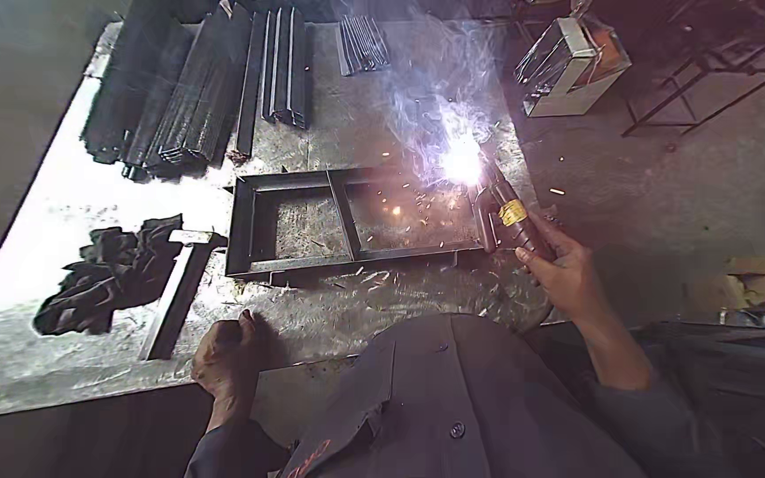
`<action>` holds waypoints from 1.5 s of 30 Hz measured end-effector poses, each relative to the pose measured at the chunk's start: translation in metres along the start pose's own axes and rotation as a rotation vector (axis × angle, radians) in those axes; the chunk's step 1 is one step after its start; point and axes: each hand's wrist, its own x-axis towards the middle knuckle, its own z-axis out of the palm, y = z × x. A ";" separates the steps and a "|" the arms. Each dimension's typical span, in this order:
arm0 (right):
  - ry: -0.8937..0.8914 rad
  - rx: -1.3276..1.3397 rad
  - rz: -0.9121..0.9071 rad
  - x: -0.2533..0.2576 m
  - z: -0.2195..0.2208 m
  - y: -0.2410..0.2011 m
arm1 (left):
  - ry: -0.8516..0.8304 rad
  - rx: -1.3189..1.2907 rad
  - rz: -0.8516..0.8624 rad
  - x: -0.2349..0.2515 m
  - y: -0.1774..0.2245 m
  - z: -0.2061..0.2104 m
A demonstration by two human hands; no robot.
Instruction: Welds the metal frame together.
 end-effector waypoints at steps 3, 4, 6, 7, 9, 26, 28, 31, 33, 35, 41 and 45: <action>-0.003 0.015 -0.015 0.001 0.000 0.001 | -0.007 0.005 -0.013 0.000 0.001 -0.001; -0.003 0.013 -0.015 0.000 -0.001 0.000 | -0.006 0.008 -0.019 -0.001 0.001 -0.001; -0.002 0.006 -0.007 -0.002 -0.002 -0.002 | -0.020 0.009 -0.034 0.000 0.003 -0.002; -0.003 0.012 0.002 -0.002 -0.003 -0.002 | -0.022 0.012 -0.032 0.000 0.003 -0.003; -0.007 0.028 0.015 -0.002 -0.003 -0.002 | -0.018 0.011 -0.023 0.000 0.004 -0.003; -0.012 0.020 0.012 0.000 -0.003 -0.005 | -0.012 -0.003 -0.015 0.000 0.003 -0.002; -0.017 0.034 0.009 0.001 -0.002 -0.005 | -0.015 0.007 -0.022 0.000 0.003 -0.002; -0.011 0.045 0.006 0.001 -0.001 -0.005 | -0.002 0.012 -0.009 0.000 0.002 -0.001; -0.013 0.008 0.001 0.001 -0.001 -0.004 | -0.007 0.015 -0.022 0.000 0.003 -0.001; -0.011 -0.029 -0.008 0.001 -0.002 -0.003 | -0.034 0.008 -0.051 -0.001 0.006 -0.005; -0.016 0.004 -0.013 -0.001 -0.002 -0.004 | -0.026 0.021 -0.026 0.000 0.004 -0.003; -0.002 -0.040 0.015 0.001 -0.001 0.000 | -0.039 0.041 -0.056 0.001 0.006 -0.003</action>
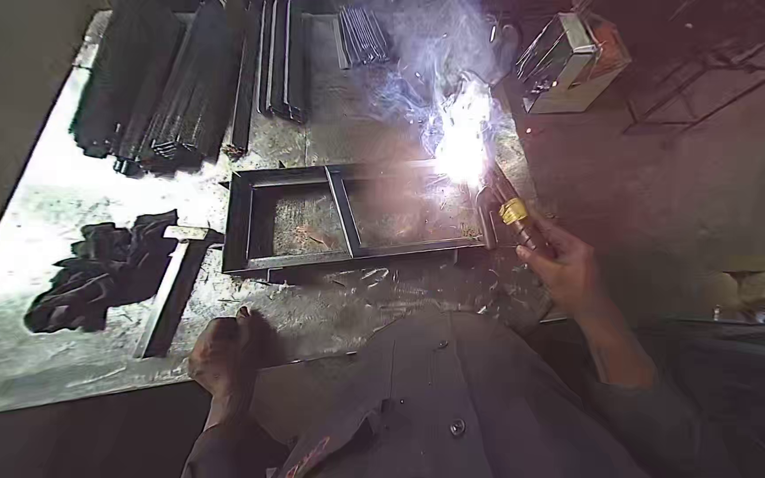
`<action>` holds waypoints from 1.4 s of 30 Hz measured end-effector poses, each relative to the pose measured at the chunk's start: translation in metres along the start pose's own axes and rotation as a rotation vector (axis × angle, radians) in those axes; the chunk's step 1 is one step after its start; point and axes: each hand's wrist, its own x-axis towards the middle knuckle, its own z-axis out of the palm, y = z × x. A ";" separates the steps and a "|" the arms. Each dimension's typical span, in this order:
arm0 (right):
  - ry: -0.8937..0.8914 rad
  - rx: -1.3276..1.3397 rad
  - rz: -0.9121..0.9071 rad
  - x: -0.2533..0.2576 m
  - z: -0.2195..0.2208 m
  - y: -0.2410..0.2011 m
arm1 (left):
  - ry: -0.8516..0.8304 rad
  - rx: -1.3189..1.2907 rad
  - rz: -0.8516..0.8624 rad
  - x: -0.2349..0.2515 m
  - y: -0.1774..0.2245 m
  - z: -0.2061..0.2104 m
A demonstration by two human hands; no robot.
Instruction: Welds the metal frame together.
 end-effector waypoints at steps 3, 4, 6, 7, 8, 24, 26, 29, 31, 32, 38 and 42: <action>-0.001 -0.079 0.010 -0.007 -0.003 -0.002 | -0.016 0.002 -0.034 -0.001 0.005 -0.005; 0.006 -0.061 0.006 -0.008 -0.003 -0.004 | 0.009 -0.028 -0.023 -0.003 0.004 -0.004; 0.019 0.015 -0.058 -0.005 -0.002 -0.002 | 0.081 -0.072 0.059 -0.004 -0.006 0.005; 0.010 0.057 -0.058 -0.004 -0.002 -0.002 | 0.092 -0.064 0.070 -0.002 -0.009 0.008; -0.004 0.074 -0.041 -0.003 -0.003 -0.002 | 0.081 -0.053 0.064 0.000 -0.010 0.010; 0.001 0.021 -0.007 -0.001 0.000 0.000 | -0.002 0.003 -0.001 -0.001 0.000 0.000; -0.002 0.018 -0.007 -0.001 -0.001 -0.001 | 0.016 -0.005 0.011 0.000 -0.003 0.003; -0.007 0.008 -0.021 0.000 -0.001 0.001 | 0.015 -0.012 0.021 -0.001 -0.002 0.000; -0.010 0.017 -0.018 0.001 0.000 0.001 | 0.013 -0.024 0.020 -0.002 0.001 -0.002; -0.013 0.018 -0.008 0.001 0.000 0.001 | 0.023 -0.038 0.026 -0.002 0.001 -0.002; -0.003 0.022 0.009 0.001 0.001 -0.003 | 0.012 -0.032 0.026 -0.002 0.000 -0.001; -0.010 0.008 -0.001 0.001 0.001 0.000 | 0.024 -0.030 0.025 -0.002 0.001 -0.002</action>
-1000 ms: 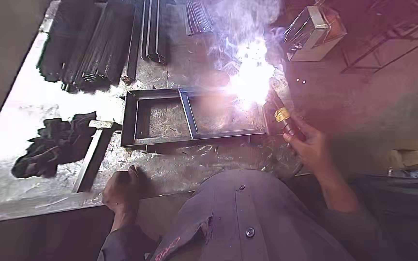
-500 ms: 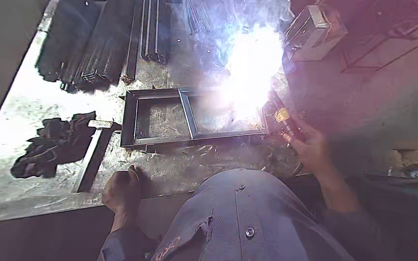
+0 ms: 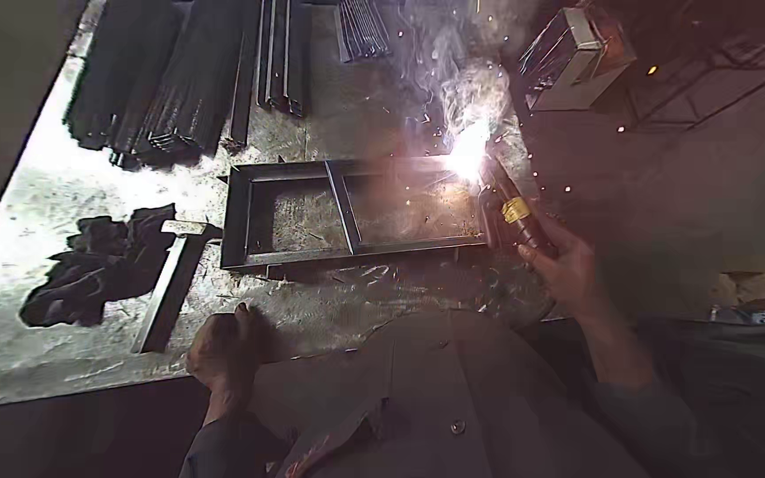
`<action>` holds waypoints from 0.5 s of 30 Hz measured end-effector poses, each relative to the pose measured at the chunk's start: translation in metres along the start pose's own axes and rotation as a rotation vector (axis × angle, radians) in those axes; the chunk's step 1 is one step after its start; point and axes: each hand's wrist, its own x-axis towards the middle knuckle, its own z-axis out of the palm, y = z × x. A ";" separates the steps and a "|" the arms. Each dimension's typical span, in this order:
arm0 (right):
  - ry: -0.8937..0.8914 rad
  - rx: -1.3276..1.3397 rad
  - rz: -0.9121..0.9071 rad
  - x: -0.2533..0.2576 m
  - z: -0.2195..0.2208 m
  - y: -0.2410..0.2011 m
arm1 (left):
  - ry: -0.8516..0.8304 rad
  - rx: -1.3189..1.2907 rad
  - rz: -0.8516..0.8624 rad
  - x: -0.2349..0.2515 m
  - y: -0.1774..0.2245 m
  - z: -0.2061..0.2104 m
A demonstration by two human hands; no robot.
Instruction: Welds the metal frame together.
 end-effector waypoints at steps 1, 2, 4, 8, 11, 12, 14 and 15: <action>-0.004 0.000 0.005 0.000 0.000 0.000 | -0.010 0.007 -0.004 0.000 0.000 0.000; -0.003 0.007 0.013 -0.001 0.000 -0.001 | -0.011 0.007 -0.002 0.000 0.000 0.000; -0.002 0.028 0.026 -0.001 0.000 -0.002 | -0.003 0.002 0.000 0.001 -0.001 0.001; 0.000 0.016 0.032 0.000 0.001 -0.003 | -0.003 -0.007 -0.011 0.002 -0.005 0.004; -0.006 -0.002 0.033 0.000 0.001 -0.005 | 0.026 -0.017 0.009 0.001 -0.006 0.006; -0.005 -0.009 0.033 0.000 0.001 -0.006 | 0.029 -0.020 0.015 0.001 -0.007 0.006; -0.002 -0.009 0.028 0.000 0.001 -0.006 | 0.012 -0.023 -0.002 0.001 -0.007 0.006; 0.010 -0.017 0.036 -0.001 0.001 -0.006 | -0.009 -0.016 -0.023 0.001 -0.005 0.005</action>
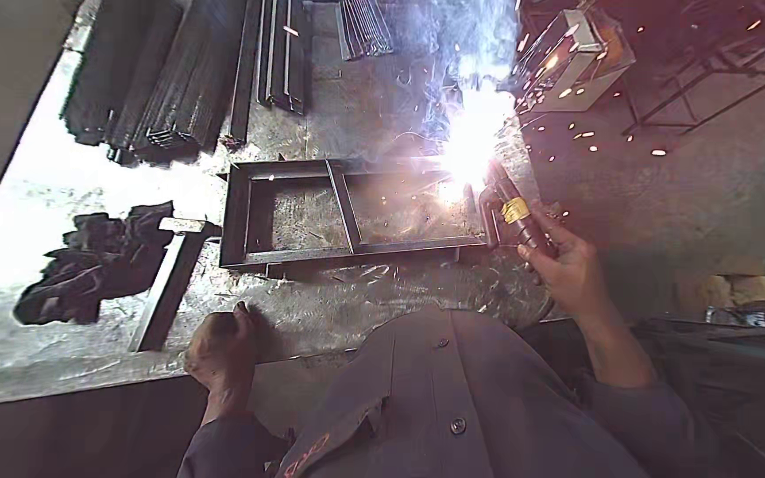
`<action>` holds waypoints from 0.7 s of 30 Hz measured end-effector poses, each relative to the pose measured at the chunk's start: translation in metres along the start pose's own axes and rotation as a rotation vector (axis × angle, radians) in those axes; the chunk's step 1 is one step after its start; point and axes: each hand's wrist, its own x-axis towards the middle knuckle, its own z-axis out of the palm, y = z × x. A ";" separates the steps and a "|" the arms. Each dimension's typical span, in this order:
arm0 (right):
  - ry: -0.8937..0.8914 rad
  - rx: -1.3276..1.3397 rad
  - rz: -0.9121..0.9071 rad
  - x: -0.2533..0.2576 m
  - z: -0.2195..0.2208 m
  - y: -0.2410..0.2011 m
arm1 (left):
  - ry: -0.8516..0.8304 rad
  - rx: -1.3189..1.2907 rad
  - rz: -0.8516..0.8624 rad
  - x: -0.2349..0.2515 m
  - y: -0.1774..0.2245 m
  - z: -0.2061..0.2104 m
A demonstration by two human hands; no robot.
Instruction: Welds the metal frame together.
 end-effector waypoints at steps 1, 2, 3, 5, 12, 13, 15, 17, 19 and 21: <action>0.023 -0.001 0.012 -0.001 0.000 -0.001 | -0.039 0.012 -0.032 0.000 0.003 -0.003; 0.044 0.009 0.017 -0.003 0.000 -0.003 | -0.063 0.032 -0.053 0.001 0.004 -0.004; 0.044 0.070 -0.021 -0.005 -0.001 -0.003 | -0.044 0.020 -0.021 0.001 0.001 -0.003; 0.022 0.201 -0.081 -0.009 -0.006 -0.009 | -0.006 -0.006 0.042 0.000 -0.003 -0.001; 0.012 -0.379 -0.360 -0.018 -0.024 -0.037 | 0.035 -0.019 0.078 -0.001 -0.003 0.000; 0.006 -0.466 -0.396 -0.020 -0.020 -0.036 | 0.037 -0.023 0.074 -0.001 -0.003 0.001; -0.028 -0.618 -0.432 -0.021 -0.010 -0.033 | 0.025 -0.022 0.065 -0.001 -0.003 -0.001; -0.038 -0.740 -0.459 -0.019 -0.003 -0.030 | 0.030 -0.017 0.082 0.000 -0.005 0.001; -0.041 -0.804 -0.469 -0.016 0.001 -0.029 | 0.036 -0.027 0.096 0.000 -0.007 0.002; -0.052 -0.831 -0.455 -0.012 0.002 -0.029 | 0.034 -0.026 0.091 0.000 -0.007 0.002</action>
